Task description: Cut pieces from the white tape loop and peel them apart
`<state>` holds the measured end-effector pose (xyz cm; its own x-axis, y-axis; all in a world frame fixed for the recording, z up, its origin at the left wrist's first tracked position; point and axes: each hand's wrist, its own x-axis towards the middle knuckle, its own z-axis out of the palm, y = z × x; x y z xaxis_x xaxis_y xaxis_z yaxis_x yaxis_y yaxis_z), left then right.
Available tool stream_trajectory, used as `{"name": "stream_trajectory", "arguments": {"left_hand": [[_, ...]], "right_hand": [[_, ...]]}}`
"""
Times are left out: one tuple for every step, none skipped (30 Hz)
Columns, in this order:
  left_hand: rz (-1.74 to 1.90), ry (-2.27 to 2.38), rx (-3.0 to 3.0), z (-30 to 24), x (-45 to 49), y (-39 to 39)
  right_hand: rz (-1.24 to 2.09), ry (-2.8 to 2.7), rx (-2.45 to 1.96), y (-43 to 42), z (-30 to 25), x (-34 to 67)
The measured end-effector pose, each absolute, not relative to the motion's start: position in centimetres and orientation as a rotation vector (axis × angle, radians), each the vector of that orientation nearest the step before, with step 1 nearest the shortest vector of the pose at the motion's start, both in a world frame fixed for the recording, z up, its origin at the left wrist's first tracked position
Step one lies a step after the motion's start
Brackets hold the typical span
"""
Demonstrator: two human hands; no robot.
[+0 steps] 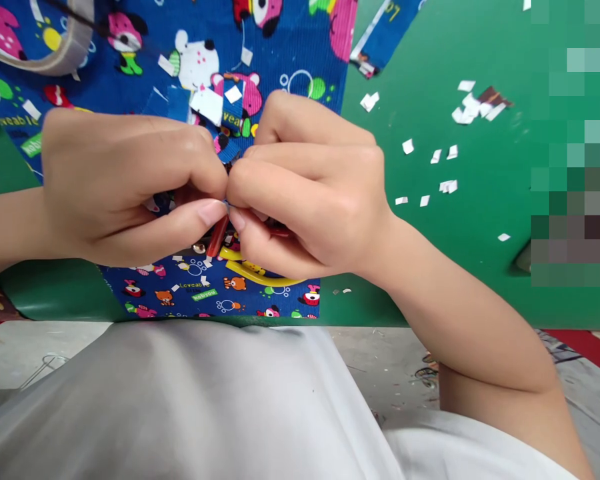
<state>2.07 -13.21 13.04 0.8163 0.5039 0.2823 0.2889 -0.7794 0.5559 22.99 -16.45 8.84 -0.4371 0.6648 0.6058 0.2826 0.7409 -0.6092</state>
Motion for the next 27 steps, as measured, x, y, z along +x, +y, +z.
{"name": "stream_trajectory", "arguments": {"left_hand": [[0.598,0.577,2.492,13.07,2.09,-13.17],[0.610,0.586,2.485,13.10,2.13,-13.15],[0.613,0.602,2.482,13.11,2.18,-13.13],[0.616,0.622,2.482,13.12,2.25,-13.10],[0.636,0.622,2.481,13.11,2.34,-13.08],[0.651,0.620,2.481,13.09,2.42,-13.05],[0.665,0.618,2.481,13.09,2.51,-13.02],[0.669,0.611,2.480,13.10,2.58,-12.99],[0.657,0.618,2.481,13.13,2.64,-12.98],[0.642,0.633,2.483,13.20,2.69,-12.98],[0.628,0.643,2.489,13.29,2.73,-12.99],[0.607,0.655,2.499,13.40,2.77,-13.03],[0.603,0.655,2.507,13.50,2.79,-13.08],[0.617,0.652,2.508,13.60,2.79,-13.14],[0.633,0.656,2.508,13.67,2.78,-13.19],[0.623,0.662,2.502,13.71,2.73,-13.24],[0.596,0.673,2.492,13.71,2.67,-13.27],[0.583,0.664,2.479,13.67,2.59,-13.27],[0.576,0.640,2.466,13.61,2.50,-13.26],[0.549,0.632,2.459,13.53,2.43,-13.22],[0.555,0.615,2.456,13.45,2.37,-13.16],[0.568,0.598,2.450,13.39,2.35,-13.10],[0.581,0.598,2.453,13.36,2.35,-13.03],[0.575,0.603,2.456,13.36,2.38,-12.97],[0.566,0.615,2.461,13.39,2.42,-12.92],[0.572,0.623,2.468,13.45,2.46,-12.89],[0.577,0.624,2.474,13.52,2.50,-12.88]], "right_hand": [[0.525,-2.033,-0.708,-16.40,8.80,23.00],[0.516,-2.024,-0.696,-16.35,8.78,23.02],[0.519,-2.038,-0.695,-16.32,8.80,23.05],[0.522,-2.052,-0.698,-16.31,8.83,23.09],[0.524,-2.071,-0.701,-16.31,8.88,23.12],[0.532,-2.102,-0.709,-16.33,8.92,23.14],[0.531,-2.079,-0.721,-16.36,8.94,23.15],[0.514,-2.057,-0.714,-16.39,8.93,23.14],[0.521,-2.051,-0.735,-16.42,8.88,23.12],[0.516,-2.041,-0.746,-16.44,8.80,23.09],[0.501,-2.036,-0.742,-16.44,8.71,23.05],[0.489,-2.038,-0.737,-16.44,8.61,23.02],[0.476,-2.033,-0.725,-16.43,8.53,22.99],[0.471,-2.027,-0.717,-16.42,8.48,22.97],[0.478,-2.029,-0.716,-16.42,8.47,22.97],[0.497,-2.036,-0.727,-16.42,8.49,22.98],[0.511,-2.031,-0.741,-16.44,8.54,23.00],[0.523,-2.035,-0.760,-16.47,8.63,23.04],[0.514,-2.034,-0.765,-16.50,8.73,23.10],[0.504,-2.051,-0.775,-16.53,8.84,23.16],[0.493,-2.072,-0.794,-16.56,8.95,23.22],[0.486,-2.104,-0.818,-16.58,9.04,23.28],[0.488,-2.142,-0.845,-16.59,9.11,23.33],[0.492,-2.158,-0.854,-16.58,9.16,23.36],[0.492,-2.145,-0.837,-16.56,9.17,23.36],[0.506,-2.127,-0.812,-16.52,9.14,23.35],[0.526,-2.103,-0.789,-16.47,9.10,23.32]]}}
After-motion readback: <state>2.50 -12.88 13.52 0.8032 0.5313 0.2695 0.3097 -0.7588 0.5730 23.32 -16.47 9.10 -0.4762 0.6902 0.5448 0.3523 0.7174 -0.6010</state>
